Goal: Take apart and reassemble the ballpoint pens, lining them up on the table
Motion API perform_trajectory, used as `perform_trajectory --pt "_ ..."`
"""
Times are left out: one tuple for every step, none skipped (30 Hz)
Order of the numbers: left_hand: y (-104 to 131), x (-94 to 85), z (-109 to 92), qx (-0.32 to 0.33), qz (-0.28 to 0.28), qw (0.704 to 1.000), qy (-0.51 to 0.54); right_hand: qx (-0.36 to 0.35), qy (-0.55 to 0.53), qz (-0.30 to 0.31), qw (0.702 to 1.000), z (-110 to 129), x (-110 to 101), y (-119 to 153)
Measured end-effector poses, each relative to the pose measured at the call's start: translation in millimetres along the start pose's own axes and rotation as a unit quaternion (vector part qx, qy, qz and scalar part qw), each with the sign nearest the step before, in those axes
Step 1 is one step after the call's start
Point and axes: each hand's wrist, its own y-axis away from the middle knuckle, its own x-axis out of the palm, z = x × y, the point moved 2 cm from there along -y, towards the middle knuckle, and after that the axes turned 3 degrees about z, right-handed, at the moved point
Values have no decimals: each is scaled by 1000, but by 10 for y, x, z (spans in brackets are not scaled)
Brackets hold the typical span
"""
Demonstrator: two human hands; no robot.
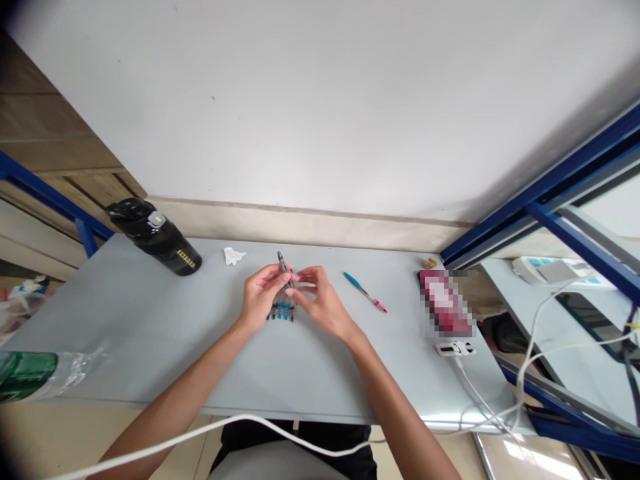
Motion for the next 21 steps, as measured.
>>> perform_trajectory --pt "-4 -16 -10 0 -10 1000 10 3 72 -32 997 -24 -141 69" --pt "-8 -31 -22 0 -17 1000 19 4 162 -75 984 -63 -306 158" --pt "-13 -44 -34 0 -21 999 27 -7 259 -134 956 -110 -482 268" --pt "-16 -52 -46 1 -24 999 33 -9 344 -189 920 -169 -653 392" --pt "-18 -55 -59 4 -26 999 36 6 414 -231 880 -240 -808 524" --pt "-16 -52 -70 7 -28 999 37 32 467 -269 842 -314 -940 657" --pt "-10 -44 -79 9 -29 999 37 64 505 -294 809 -386 -1041 783" --pt "-2 -31 -85 11 -28 999 39 93 529 -307 786 -450 -1109 895" --pt "9 -15 -90 10 -24 999 41 113 542 -316 770 -501 -1148 987" --pt "22 2 -93 10 -19 999 44 130 550 -321 760 -543 -1164 1057" --pt "35 19 -96 10 -12 999 47 145 553 -325 753 -575 -1166 1106" --pt "48 33 -99 9 -5 999 49 158 553 -330 749 -601 -1162 1135" --pt "59 44 -102 8 3 999 49 170 551 -335 745 -624 -1160 1149" --pt "69 53 -105 5 10 999 49 181 548 -342 741 -644 -1163 1153" --pt "76 59 -108 0 16 999 49 192 545 -349 738 -663 -1174 1151" --pt "81 63 -110 -5 18 999 51 199 541 -355 736 -682 -1192 1146" --pt "83 64 -112 -10 18 998 53 204 538 -358 735 -699 -1213 1139" --pt "84 64 -114 -14 15 998 56 205 535 -360 736 -711 -1235 1133" --pt "84 63 -115 -18 11 998 58 203 531 -361 739 -719 -1254 1126" --pt "83 63 -115 -22 8 998 61 198 528 -359 744 -719 -1265 1118" --pt "82 63 -116 -24 6 998 63 190 523 -357 750 -713 -1269 1111"
